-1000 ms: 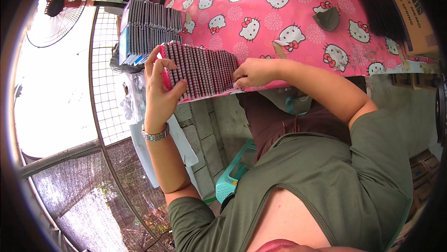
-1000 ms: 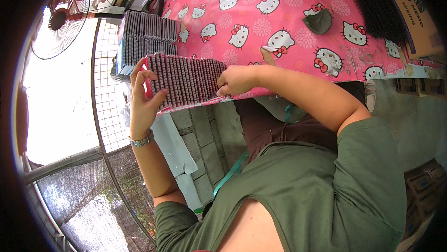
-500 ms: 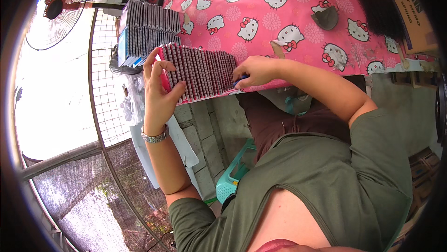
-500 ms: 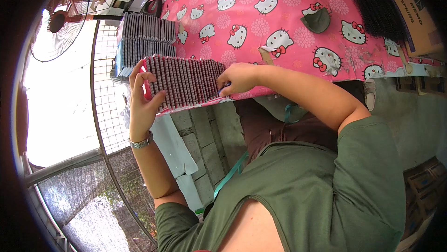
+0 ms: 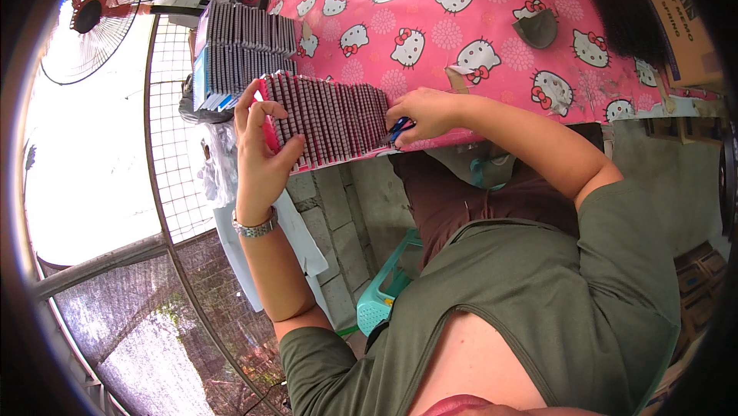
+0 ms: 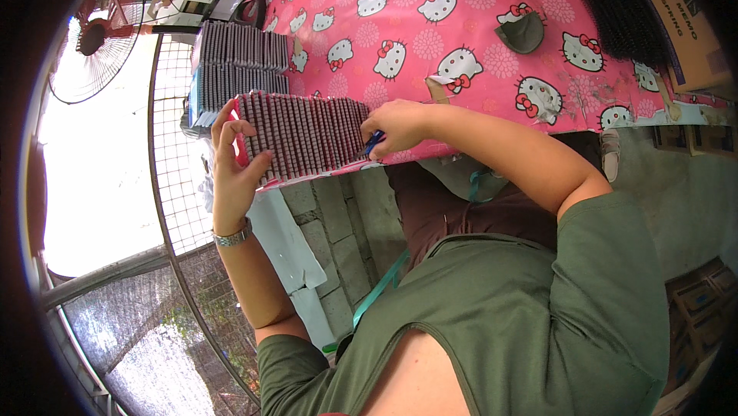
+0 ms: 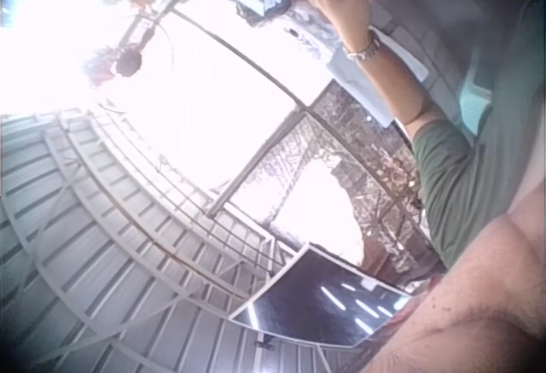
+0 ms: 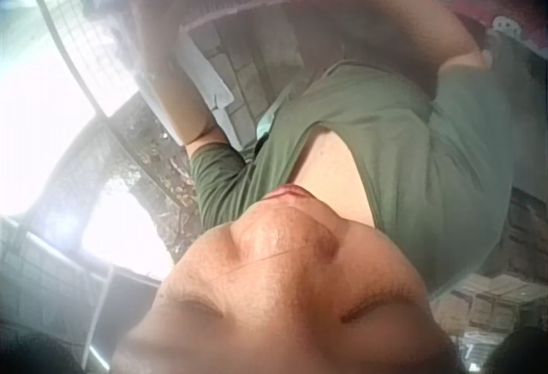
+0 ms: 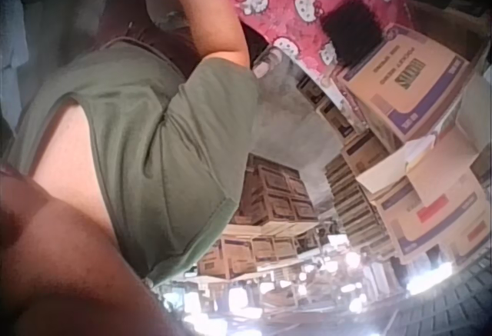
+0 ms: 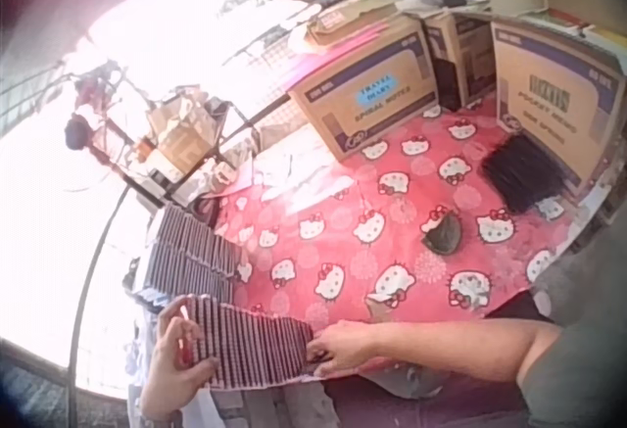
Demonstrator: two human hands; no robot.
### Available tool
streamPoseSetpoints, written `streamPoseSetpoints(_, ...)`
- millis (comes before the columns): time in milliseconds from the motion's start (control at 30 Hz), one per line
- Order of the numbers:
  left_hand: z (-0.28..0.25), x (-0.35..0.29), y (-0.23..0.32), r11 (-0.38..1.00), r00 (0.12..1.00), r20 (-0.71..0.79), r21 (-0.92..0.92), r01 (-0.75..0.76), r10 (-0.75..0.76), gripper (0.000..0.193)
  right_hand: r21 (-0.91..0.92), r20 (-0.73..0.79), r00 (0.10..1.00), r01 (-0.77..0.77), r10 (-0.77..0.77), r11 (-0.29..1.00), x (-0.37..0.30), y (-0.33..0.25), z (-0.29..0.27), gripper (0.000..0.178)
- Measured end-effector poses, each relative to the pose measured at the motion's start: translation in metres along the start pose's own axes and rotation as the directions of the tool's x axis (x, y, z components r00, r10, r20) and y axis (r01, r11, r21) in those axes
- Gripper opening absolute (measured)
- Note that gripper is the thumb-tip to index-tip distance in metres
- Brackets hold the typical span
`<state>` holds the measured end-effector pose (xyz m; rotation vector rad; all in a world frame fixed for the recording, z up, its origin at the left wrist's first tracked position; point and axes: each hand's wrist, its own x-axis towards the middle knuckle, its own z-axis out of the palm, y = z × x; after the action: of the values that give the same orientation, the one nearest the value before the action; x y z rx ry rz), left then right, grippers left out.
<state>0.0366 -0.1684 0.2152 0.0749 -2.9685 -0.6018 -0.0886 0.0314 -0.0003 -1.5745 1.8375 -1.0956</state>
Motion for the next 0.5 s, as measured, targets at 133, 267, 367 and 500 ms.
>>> streamPoseSetpoints(133,0.003,-0.001,-0.003,0.997,0.999,-0.023,-0.063,0.036,-0.037,0.037,-0.111,-0.09,0.992,0.084,-0.094,0.99,-0.002,0.007,0.008,0.037)
streamPoseSetpoints(267,0.002,0.002,0.002,0.997,0.999,-0.017,-0.072,0.038,-0.039,0.037,0.113,0.24,0.951,-0.227,0.195,0.967,0.015,0.009,0.003,0.036)
streamPoseSetpoints(367,0.002,0.0,-0.004,0.998,0.999,-0.015,-0.056,0.031,-0.032,0.037,0.112,0.15,0.979,-0.155,0.137,0.982,0.007,0.008,0.004,0.035)
streamPoseSetpoints(500,0.002,-0.001,-0.001,0.997,0.999,-0.016,-0.071,0.042,-0.043,0.037,-0.18,-0.095,0.988,0.107,-0.126,0.978,-0.005,0.012,0.007,0.038)
